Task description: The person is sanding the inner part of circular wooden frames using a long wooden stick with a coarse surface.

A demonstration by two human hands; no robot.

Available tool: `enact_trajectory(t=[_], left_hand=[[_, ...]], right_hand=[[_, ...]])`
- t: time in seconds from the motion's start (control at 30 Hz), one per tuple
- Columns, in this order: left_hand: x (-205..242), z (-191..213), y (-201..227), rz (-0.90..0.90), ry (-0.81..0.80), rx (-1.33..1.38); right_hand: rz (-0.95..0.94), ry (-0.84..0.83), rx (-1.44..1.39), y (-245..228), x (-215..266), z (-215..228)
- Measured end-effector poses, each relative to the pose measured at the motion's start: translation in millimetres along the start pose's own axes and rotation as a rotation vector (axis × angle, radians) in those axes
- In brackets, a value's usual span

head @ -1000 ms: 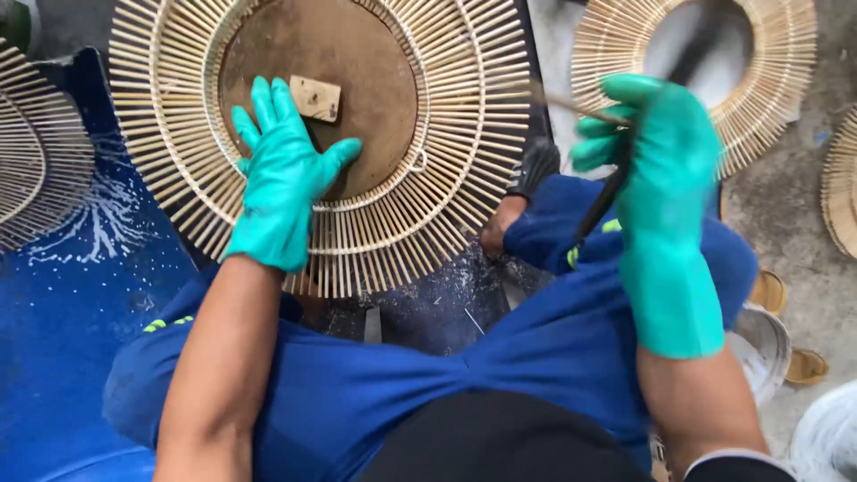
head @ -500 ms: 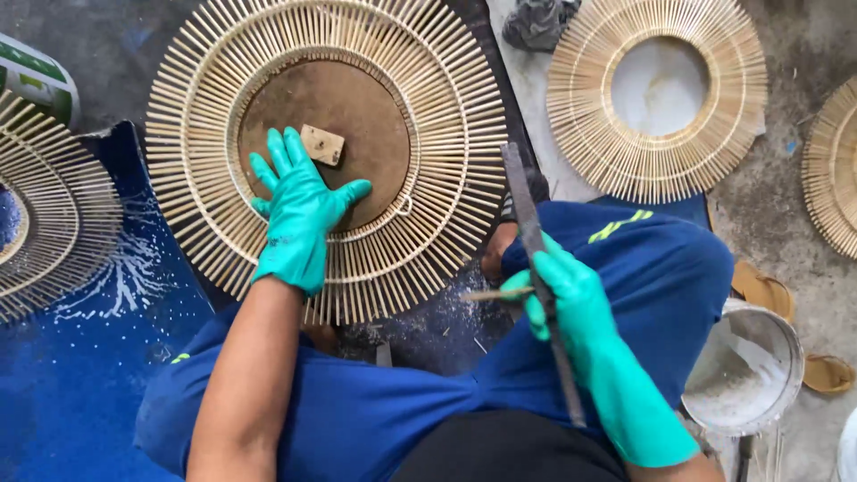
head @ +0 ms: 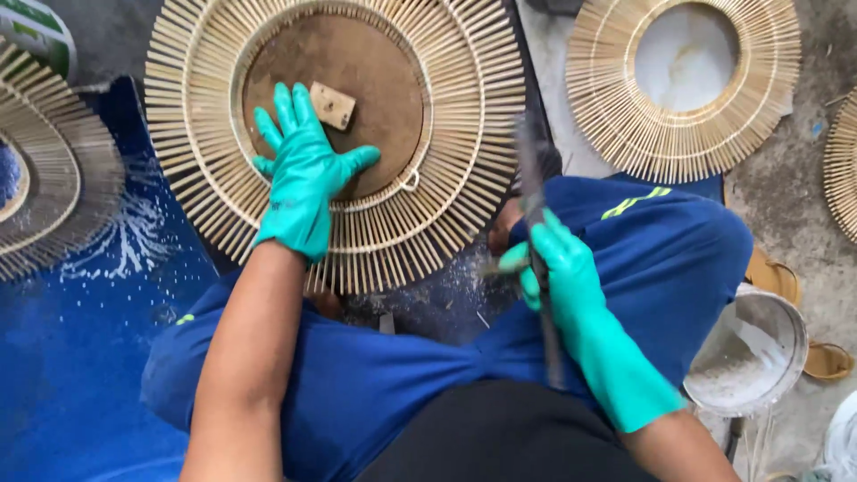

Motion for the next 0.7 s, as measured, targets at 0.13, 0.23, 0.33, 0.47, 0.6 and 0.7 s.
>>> enact_trajectory(t=[0.13,0.23,0.33,0.47,0.6,0.7], left_hand=[[-3,-1,0,-0.051,0.057,0.036],[-5,5,-6,-0.056,0.042,0.063],[-8,2,-6,-0.058,0.005,0.042],[-14,4,-14,-0.102,-0.003,-0.006],[-14,6,-13,-0.175,-0.002,0.052],[-7,1,-13,-0.088,-0.016,-0.039]], right_hand=[[0.030,-0.026,0.018,-5,-1,10],[0.078,-0.037,0.035,-6,-16,9],[0.083,-0.043,-0.023,-2,-29,12],[0.125,-0.067,0.027,-12,-42,5],[0.096,-0.056,0.037,-12,-38,10],[0.142,0.065,0.027,-5,-22,3]])
Point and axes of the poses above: each hand's wrist, its own x-axis away from the middle knuckle, its own z-axis out of the back of the hand, y = z × x, the point moved 4 cm from there along -x, towards the middle knuckle, and after that the axes turned 11 degrees about x, right-handed, at the moved point
